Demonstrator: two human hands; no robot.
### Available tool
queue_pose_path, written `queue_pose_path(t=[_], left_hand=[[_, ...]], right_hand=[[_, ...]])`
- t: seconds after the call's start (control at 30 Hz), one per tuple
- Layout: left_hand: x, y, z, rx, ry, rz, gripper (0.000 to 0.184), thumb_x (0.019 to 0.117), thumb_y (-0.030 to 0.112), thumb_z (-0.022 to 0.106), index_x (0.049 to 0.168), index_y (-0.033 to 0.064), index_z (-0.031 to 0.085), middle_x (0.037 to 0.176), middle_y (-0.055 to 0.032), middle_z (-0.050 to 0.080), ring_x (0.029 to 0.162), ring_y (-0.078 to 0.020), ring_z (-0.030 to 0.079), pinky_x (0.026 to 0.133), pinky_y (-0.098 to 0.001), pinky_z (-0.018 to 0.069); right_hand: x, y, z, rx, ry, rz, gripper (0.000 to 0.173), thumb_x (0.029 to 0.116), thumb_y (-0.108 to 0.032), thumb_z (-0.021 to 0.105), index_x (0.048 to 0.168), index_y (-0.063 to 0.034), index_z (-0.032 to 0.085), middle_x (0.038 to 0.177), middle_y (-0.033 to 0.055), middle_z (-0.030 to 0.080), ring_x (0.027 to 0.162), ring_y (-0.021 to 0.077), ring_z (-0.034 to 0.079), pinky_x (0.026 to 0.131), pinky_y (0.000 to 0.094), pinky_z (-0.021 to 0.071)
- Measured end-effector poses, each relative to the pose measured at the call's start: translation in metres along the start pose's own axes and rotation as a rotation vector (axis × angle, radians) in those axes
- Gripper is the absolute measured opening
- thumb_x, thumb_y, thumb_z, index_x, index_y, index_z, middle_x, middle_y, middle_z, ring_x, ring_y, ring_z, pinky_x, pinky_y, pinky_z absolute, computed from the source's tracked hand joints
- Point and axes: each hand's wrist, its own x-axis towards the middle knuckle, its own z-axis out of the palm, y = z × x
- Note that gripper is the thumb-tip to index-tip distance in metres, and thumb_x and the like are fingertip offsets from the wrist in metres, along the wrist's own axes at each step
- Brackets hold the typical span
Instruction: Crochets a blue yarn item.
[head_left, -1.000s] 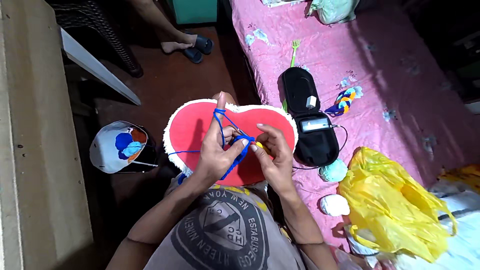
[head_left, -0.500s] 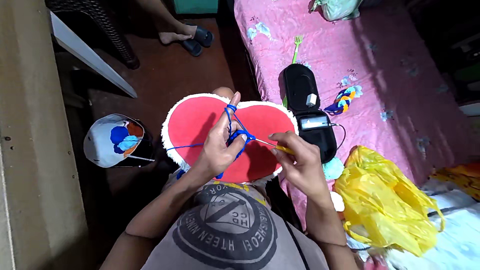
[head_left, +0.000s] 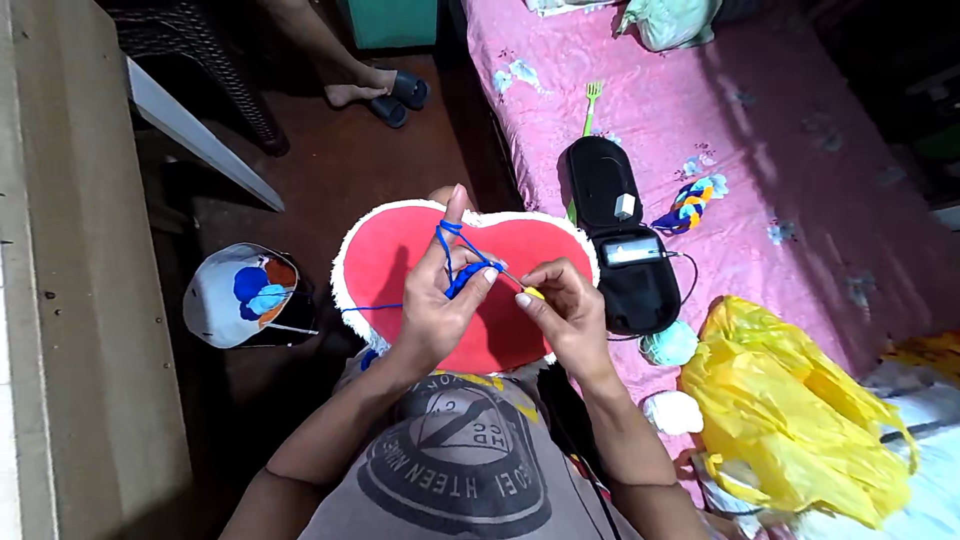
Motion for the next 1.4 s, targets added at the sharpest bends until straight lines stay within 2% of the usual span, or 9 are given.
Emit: queue_pose_path(t=[0.1,0.17,0.3,0.37,0.5,0.73,0.93,1.17,1.4], left_hand=[[-0.005,-0.008,0.004,0.101,0.003,0.139,0.072,0.0908,-0.007,0.064,0.156,0.0047,0.038,0.102,-0.0034,0.075,0.088,-0.0091,0.071,0.079,-0.0256,0.0599],[-0.009,-0.017,0.008,0.113,0.031,0.205,0.063,0.0908,-0.007,0.065,0.151,0.0045,0.047,0.099,-0.0027,0.074,0.086,-0.0069,0.070,0.078,-0.0239,0.0592],[-0.009,-0.020,0.009,0.044,0.120,0.230,0.061,0.0885,-0.007,0.066,0.146,0.0108,0.055,0.098,0.0030,0.074,0.084,-0.0040,0.069,0.077,-0.0221,0.0588],[-0.009,-0.017,0.010,-0.002,0.146,0.193,0.062,0.0867,-0.009,0.065,0.145,0.0110,0.056,0.097,0.0040,0.074,0.082,-0.0031,0.069,0.075,-0.0209,0.0585],[-0.008,-0.013,0.006,-0.065,0.152,0.126,0.064,0.0854,-0.010,0.063,0.146,0.0090,0.055,0.094,0.0040,0.073,0.077,-0.0029,0.068,0.070,-0.0200,0.0579],[-0.005,-0.004,-0.004,0.014,0.103,0.108,0.057,0.0857,-0.010,0.060,0.140,0.0043,0.060,0.094,0.0021,0.073,0.072,-0.0010,0.065,0.065,-0.0165,0.0558],[0.003,0.001,-0.015,0.109,0.030,0.072,0.054,0.0829,-0.008,0.058,0.136,-0.0012,0.062,0.083,0.0040,0.066,0.063,0.0006,0.057,0.056,-0.0128,0.0490],[0.007,0.000,-0.022,0.258,-0.089,0.207,0.045,0.0828,-0.008,0.057,0.127,-0.0072,0.066,0.090,-0.0033,0.070,0.067,0.0029,0.055,0.061,-0.0110,0.0488],[0.006,0.001,-0.021,0.143,-0.085,0.063,0.051,0.0861,-0.007,0.059,0.137,-0.0030,0.060,0.085,0.0024,0.068,0.065,0.0011,0.059,0.058,-0.0124,0.0507]], right_hand=[[0.003,-0.004,0.009,-0.337,0.059,-0.248,0.008,0.0938,-0.004,0.063,0.095,0.0019,0.068,0.082,0.0066,0.066,0.069,0.0041,0.061,0.062,0.0177,0.0517],[0.006,-0.012,0.014,-0.319,0.056,-0.181,0.006,0.0925,-0.004,0.063,0.095,-0.0002,0.067,0.081,0.0041,0.065,0.067,0.0030,0.059,0.060,0.0172,0.0504],[0.015,-0.007,0.016,0.475,-0.056,0.187,0.021,0.0897,0.004,0.063,0.107,-0.0080,0.063,0.085,-0.0009,0.066,0.055,-0.0031,0.048,0.050,0.0130,0.0402],[0.010,0.001,0.020,0.582,-0.028,0.179,0.024,0.0891,0.004,0.065,0.108,-0.0104,0.063,0.087,-0.0006,0.068,0.055,-0.0037,0.048,0.050,0.0130,0.0391],[-0.003,0.013,0.028,0.079,0.155,-0.138,0.014,0.0911,0.003,0.066,0.105,-0.0007,0.062,0.092,0.0005,0.069,0.080,-0.0002,0.066,0.074,0.0167,0.0579],[-0.005,0.016,0.024,-0.372,0.219,-0.396,0.007,0.0922,0.000,0.064,0.088,0.0039,0.067,0.083,0.0104,0.066,0.075,0.0052,0.064,0.066,0.0138,0.0531],[0.000,0.017,0.017,-0.682,0.215,-0.576,0.012,0.0927,-0.001,0.061,0.087,0.0002,0.072,0.078,0.0122,0.066,0.066,0.0160,0.063,0.057,0.0245,0.0526],[0.004,0.002,-0.009,0.103,-0.103,0.137,0.011,0.0891,0.003,0.066,0.094,-0.0070,0.064,0.084,-0.0052,0.068,0.066,-0.0036,0.058,0.061,0.0128,0.0494],[-0.001,0.009,-0.006,-0.084,-0.030,-0.085,0.004,0.0906,0.001,0.066,0.094,-0.0006,0.067,0.086,0.0000,0.065,0.078,0.0003,0.063,0.072,0.0158,0.0559]])
